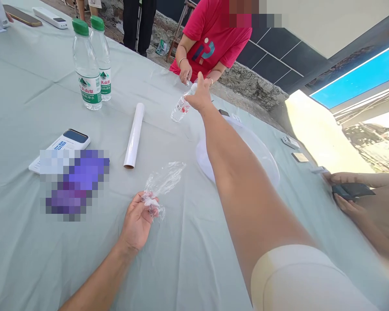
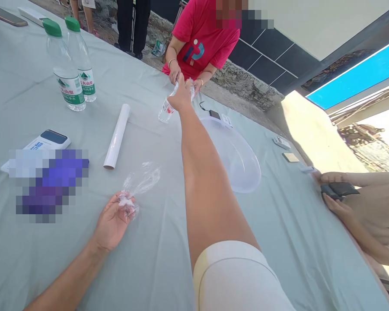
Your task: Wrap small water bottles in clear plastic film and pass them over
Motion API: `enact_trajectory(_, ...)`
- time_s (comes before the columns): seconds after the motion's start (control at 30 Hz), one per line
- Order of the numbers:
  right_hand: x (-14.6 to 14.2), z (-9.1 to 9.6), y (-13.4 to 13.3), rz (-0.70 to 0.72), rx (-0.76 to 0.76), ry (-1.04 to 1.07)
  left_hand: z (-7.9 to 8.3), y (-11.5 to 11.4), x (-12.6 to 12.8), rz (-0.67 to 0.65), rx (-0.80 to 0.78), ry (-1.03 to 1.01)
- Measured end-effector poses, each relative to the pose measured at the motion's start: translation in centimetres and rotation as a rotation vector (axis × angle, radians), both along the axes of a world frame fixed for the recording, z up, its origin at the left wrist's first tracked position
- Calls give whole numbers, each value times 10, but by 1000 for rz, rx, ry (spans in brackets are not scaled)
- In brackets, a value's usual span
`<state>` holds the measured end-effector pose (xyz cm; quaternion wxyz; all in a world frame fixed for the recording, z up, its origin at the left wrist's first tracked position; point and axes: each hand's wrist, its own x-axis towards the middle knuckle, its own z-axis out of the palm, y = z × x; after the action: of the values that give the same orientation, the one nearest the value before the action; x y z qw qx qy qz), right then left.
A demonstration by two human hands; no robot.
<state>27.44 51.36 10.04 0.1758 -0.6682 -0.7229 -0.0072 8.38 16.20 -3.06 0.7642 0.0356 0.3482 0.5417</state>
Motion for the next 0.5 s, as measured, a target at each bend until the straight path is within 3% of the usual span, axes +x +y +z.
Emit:
enact_trajectory(0.1,-8,-3,-3,-109,8,27,-3,3,-3,60,10,-112)
enact_trajectory(0.23,-11,-9,-53,-55,50,71,-6,6,-6,74,59,-170)
enact_trajectory(0.33,-6,-17,-119,19,94,160,-7,9,-9,114,62,-168)
enact_trajectory(0.5,-3,-12,-256,158,66,346,0,13,-20,191,111,-163)
